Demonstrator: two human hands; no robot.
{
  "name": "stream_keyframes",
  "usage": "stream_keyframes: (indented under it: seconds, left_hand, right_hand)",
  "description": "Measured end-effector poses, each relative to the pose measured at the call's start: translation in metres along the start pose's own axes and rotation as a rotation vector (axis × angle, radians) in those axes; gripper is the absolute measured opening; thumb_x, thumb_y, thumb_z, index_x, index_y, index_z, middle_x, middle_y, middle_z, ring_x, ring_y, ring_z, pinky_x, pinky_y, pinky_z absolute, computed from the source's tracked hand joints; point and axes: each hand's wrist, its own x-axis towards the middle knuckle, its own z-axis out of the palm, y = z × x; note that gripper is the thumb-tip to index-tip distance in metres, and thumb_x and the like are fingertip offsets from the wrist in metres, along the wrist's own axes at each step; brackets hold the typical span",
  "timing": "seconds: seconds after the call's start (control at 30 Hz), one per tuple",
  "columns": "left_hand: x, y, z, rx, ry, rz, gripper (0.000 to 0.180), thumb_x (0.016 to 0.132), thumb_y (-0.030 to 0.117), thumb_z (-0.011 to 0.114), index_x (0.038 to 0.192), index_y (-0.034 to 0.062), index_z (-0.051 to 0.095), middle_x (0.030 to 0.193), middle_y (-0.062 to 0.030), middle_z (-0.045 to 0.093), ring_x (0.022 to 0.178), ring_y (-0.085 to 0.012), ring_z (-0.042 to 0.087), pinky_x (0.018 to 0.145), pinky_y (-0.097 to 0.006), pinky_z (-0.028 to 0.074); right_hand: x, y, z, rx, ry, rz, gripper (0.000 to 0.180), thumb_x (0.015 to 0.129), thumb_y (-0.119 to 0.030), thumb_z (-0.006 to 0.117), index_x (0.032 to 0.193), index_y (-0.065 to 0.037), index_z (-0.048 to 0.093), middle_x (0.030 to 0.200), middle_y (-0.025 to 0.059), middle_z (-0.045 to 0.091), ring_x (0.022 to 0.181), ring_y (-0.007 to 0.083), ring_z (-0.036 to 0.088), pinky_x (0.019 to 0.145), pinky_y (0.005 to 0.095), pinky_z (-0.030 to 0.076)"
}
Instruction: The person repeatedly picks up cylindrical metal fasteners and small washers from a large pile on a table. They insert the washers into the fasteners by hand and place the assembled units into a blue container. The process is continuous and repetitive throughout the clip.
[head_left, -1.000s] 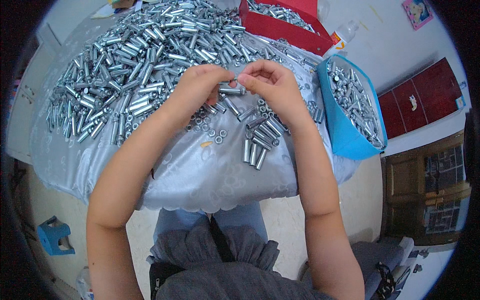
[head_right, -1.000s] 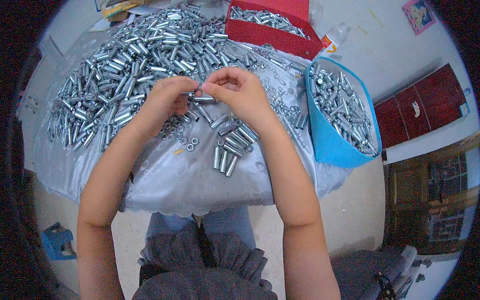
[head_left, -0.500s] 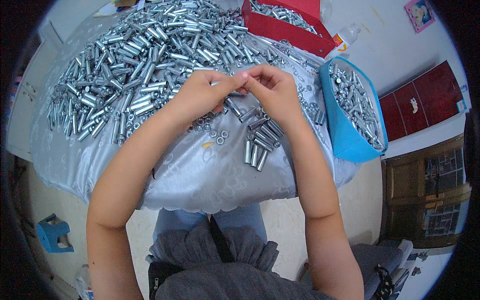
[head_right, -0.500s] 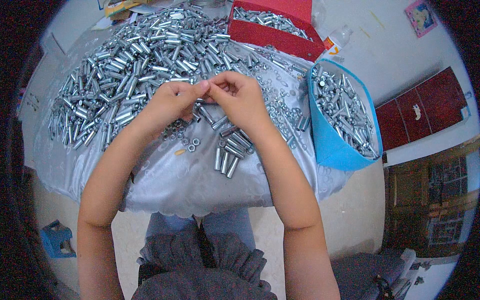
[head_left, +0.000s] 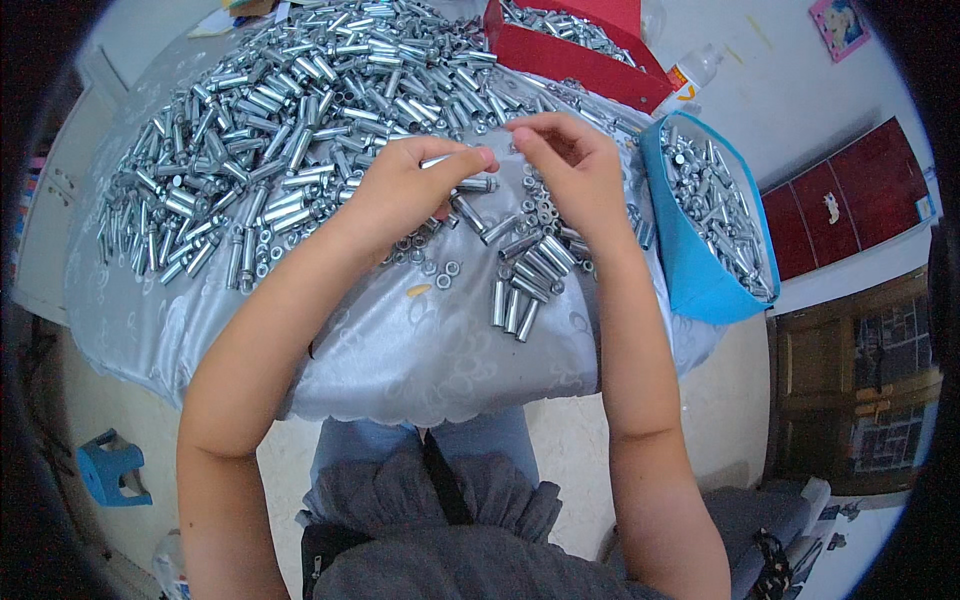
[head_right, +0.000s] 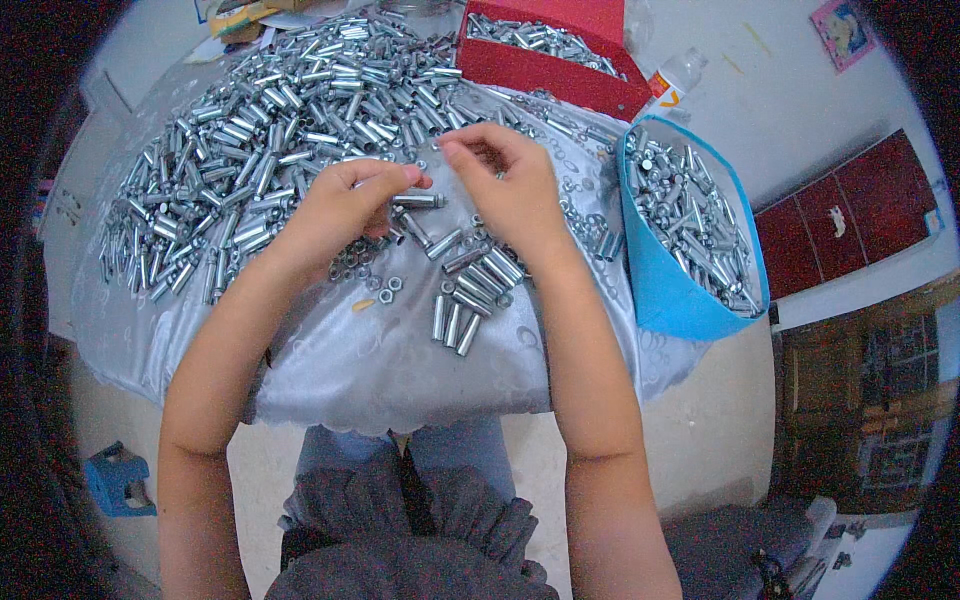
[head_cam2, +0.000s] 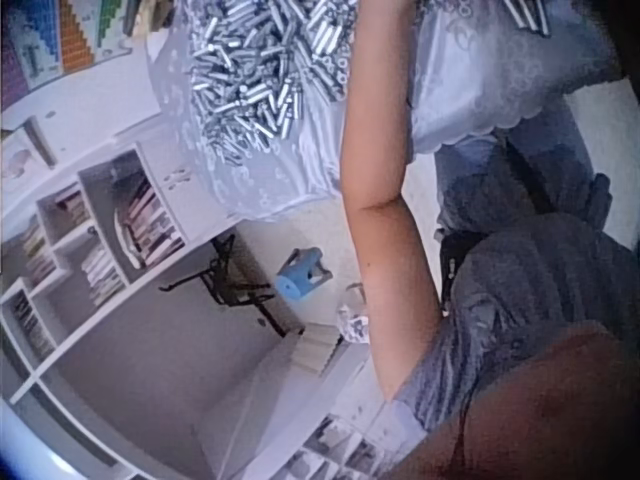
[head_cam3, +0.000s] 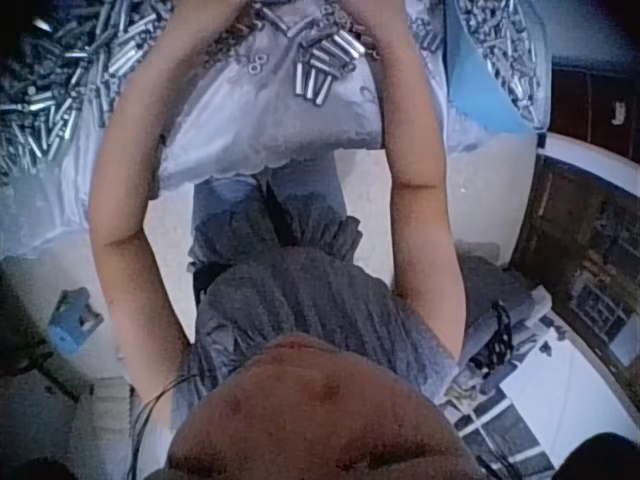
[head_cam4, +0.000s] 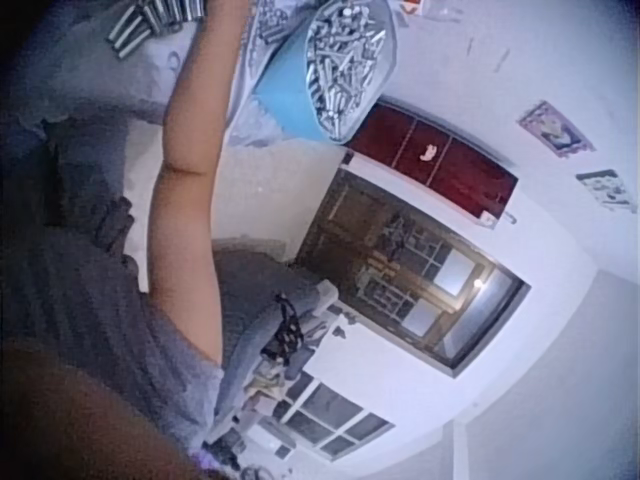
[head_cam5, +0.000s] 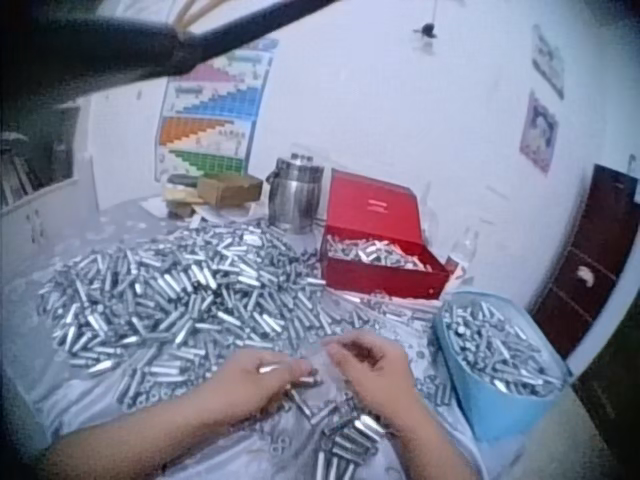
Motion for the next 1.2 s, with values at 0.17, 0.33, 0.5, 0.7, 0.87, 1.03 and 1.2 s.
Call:
stream_keyframes:
  seconds: [0.17, 0.33, 0.5, 0.7, 0.87, 1.03, 1.2]
  left_hand:
    - [0.001, 0.0, 0.001, -0.013, 0.02, -0.02, 0.026, 0.082, 0.029, 0.057, 0.092, 0.0062, 0.066, 0.065, 0.0034, 0.053, 0.052, -0.0053, 0.041, 0.049, -0.019, 0.035]
    - [0.001, 0.002, 0.002, -0.01, 0.031, -0.036, 0.026, 0.079, 0.028, 0.06, 0.092, 0.0063, 0.067, 0.064, 0.0011, 0.055, 0.05, -0.0059, 0.042, 0.048, -0.019, 0.035]
    - [0.003, -0.003, 0.004, 0.026, 0.038, -0.033, 0.025, 0.081, 0.026, 0.058, 0.098, 0.0094, 0.066, 0.06, 0.0026, 0.052, 0.05, -0.0057, 0.042, 0.048, -0.02, 0.036]
    - [0.003, -0.004, 0.003, -0.058, 0.014, 0.037, 0.022, 0.077, 0.023, 0.061, 0.091, 0.0065, 0.067, 0.07, -0.0011, 0.06, 0.049, -0.0057, 0.044, 0.046, -0.019, 0.037]
    - [0.005, -0.006, 0.002, -0.129, 0.063, -0.026, 0.022, 0.077, 0.022, 0.06, 0.087, 0.0029, 0.064, 0.065, -0.0008, 0.056, 0.049, -0.0067, 0.044, 0.047, -0.02, 0.038]
    - [0.006, -0.007, -0.003, -0.225, 0.009, -0.063, 0.023, 0.079, 0.023, 0.056, 0.079, 0.0005, 0.06, 0.055, 0.0014, 0.045, 0.047, -0.0076, 0.042, 0.048, -0.022, 0.037]
    - [0.007, -0.007, -0.005, -0.403, -0.033, -0.096, 0.025, 0.082, 0.023, 0.051, 0.085, -0.0012, 0.057, 0.051, 0.0048, 0.035, 0.044, -0.0059, 0.035, 0.048, -0.023, 0.037]
  right_hand:
    - [0.007, 0.025, -0.012, -0.535, 0.051, -0.071, 0.02, 0.074, -0.017, 0.061, 0.09, -0.007, 0.065, 0.082, 0.0119, 0.061, 0.077, 0.026, 0.057, 0.07, 0.0326, 0.045]
    - [0.007, 0.037, -0.009, -0.726, 0.033, -0.115, 0.02, 0.072, -0.02, 0.063, 0.088, -0.009, 0.067, 0.086, 0.0127, 0.059, 0.086, 0.0298, 0.052, 0.078, 0.0372, 0.042]
    - [0.012, 0.045, -0.004, -0.806, 0.07, -0.127, 0.02, 0.07, -0.022, 0.065, 0.085, -0.01, 0.068, 0.086, 0.0127, 0.059, 0.087, 0.03, 0.052, 0.079, 0.0372, 0.042]
    - [0.013, 0.044, -0.002, -0.729, 0.051, -0.075, 0.017, 0.07, -0.021, 0.065, 0.081, -0.009, 0.069, 0.084, 0.0121, 0.06, 0.084, 0.0287, 0.054, 0.077, 0.0367, 0.043]
    - [0.008, 0.026, 0.005, -0.079, -0.055, 0.102, 0.015, 0.075, -0.015, 0.065, 0.084, -0.003, 0.066, 0.078, 0.0053, 0.063, 0.069, 0.0135, 0.057, 0.064, 0.0264, 0.046]
    - [-0.001, -0.004, 0.011, 0.19, -0.113, 0.125, 0.015, 0.077, -0.01, 0.064, 0.088, 0.001, 0.062, 0.078, 0.003, 0.062, 0.07, 0.0062, 0.055, 0.063, 0.0194, 0.044]
    - [-0.002, -0.005, 0.008, 0.274, -0.139, 0.125, 0.018, 0.077, -0.011, 0.066, 0.09, 0.001, 0.063, 0.08, 0.0042, 0.063, 0.072, 0.008, 0.057, 0.067, 0.0197, 0.045]
